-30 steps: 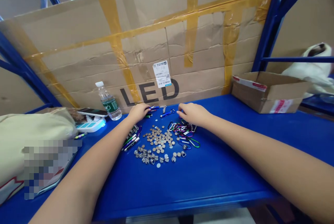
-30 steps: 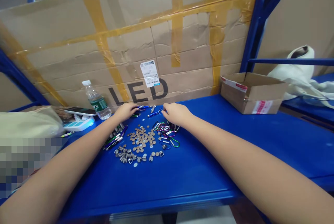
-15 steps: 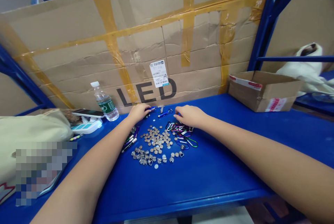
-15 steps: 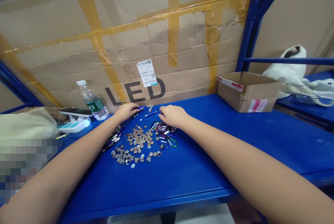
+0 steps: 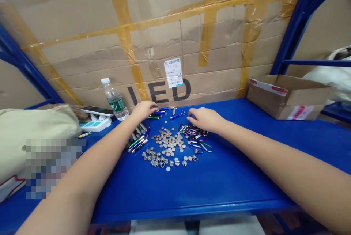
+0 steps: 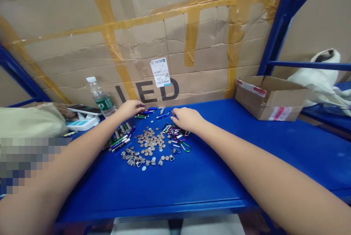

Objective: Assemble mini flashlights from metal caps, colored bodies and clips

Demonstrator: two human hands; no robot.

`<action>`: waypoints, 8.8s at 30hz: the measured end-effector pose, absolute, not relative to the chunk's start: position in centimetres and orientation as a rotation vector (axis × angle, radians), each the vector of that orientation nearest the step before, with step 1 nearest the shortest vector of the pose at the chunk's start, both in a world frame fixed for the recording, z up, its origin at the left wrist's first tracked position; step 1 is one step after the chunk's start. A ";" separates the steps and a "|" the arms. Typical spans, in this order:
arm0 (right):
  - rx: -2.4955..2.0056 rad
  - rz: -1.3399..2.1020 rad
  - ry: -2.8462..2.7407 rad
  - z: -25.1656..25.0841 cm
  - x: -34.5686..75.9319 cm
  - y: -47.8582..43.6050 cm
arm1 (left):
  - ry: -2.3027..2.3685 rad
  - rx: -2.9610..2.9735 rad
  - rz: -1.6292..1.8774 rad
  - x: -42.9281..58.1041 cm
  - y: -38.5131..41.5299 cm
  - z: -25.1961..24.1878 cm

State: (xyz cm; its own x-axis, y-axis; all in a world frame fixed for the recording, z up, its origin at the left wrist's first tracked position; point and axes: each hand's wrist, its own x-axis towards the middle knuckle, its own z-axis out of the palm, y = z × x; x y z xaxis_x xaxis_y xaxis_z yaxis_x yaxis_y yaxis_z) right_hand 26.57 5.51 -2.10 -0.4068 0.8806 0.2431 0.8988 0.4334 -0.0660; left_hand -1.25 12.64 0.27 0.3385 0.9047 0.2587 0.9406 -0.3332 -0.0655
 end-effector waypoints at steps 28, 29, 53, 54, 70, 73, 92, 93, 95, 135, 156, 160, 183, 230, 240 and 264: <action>-1.100 0.431 -2.913 -0.2 24.4 0.1 | -1.980 -2.782 -1.315 -4.2 -0.5 1.0; -1.100 0.437 -2.917 -0.4 24.3 0.1 | -1.994 -2.813 -1.290 -4.1 -0.5 0.7; -0.748 0.320 -2.081 -0.8 22.6 -1.5 | -1.749 -3.177 -1.598 -0.6 -2.0 -1.3; -0.729 0.316 -2.087 -0.8 22.6 -1.5 | -1.737 -3.199 -1.561 -0.6 -2.0 -1.4; -0.651 0.268 -2.287 -0.5 22.8 -1.8 | -1.615 -3.300 -1.214 0.1 -2.7 -1.8; -0.707 0.278 -2.292 -0.5 22.9 -1.8 | -1.497 -3.223 -1.124 -0.2 -2.4 -1.7; -0.947 0.195 -2.528 -0.8 22.9 -0.9 | -1.128 -2.831 -0.624 -1.8 -0.7 -1.7; -0.965 0.186 -2.572 -0.8 23.0 -0.8 | -1.145 -2.828 -0.607 -1.9 -0.6 -1.7; -0.993 0.204 -2.647 -1.0 23.1 -0.6 | -1.182 -2.833 -0.582 -1.9 -0.5 -1.8; -0.421 -0.184 -2.321 -1.7 21.6 -2.4 | -1.260 -3.096 -0.626 -0.5 -2.5 -1.9; -0.912 0.314 -2.764 -0.5 24.2 -0.3 | -1.367 -3.057 -0.619 -1.2 -1.5 -2.4; -1.011 0.461 -2.821 -1.5 23.8 0.4 | -1.366 -3.058 -0.607 -1.2 -1.5 -2.5; -1.038 0.907 -2.434 -0.3 22.7 -1.0 | -1.293 -3.054 -0.453 -1.0 -1.3 -2.7; -0.631 0.271 -2.326 -1.3 21.9 -1.2 | -1.282 -3.111 -0.572 -0.6 -2.0 -2.2; -0.854 0.347 -2.468 -0.2 23.6 -0.4 | -1.388 -3.091 -0.628 -0.9 -1.7 -2.4; -0.962 0.320 -2.583 -0.7 23.6 -0.5 | -1.179 -3.036 -0.495 -0.6 -1.7 -2.5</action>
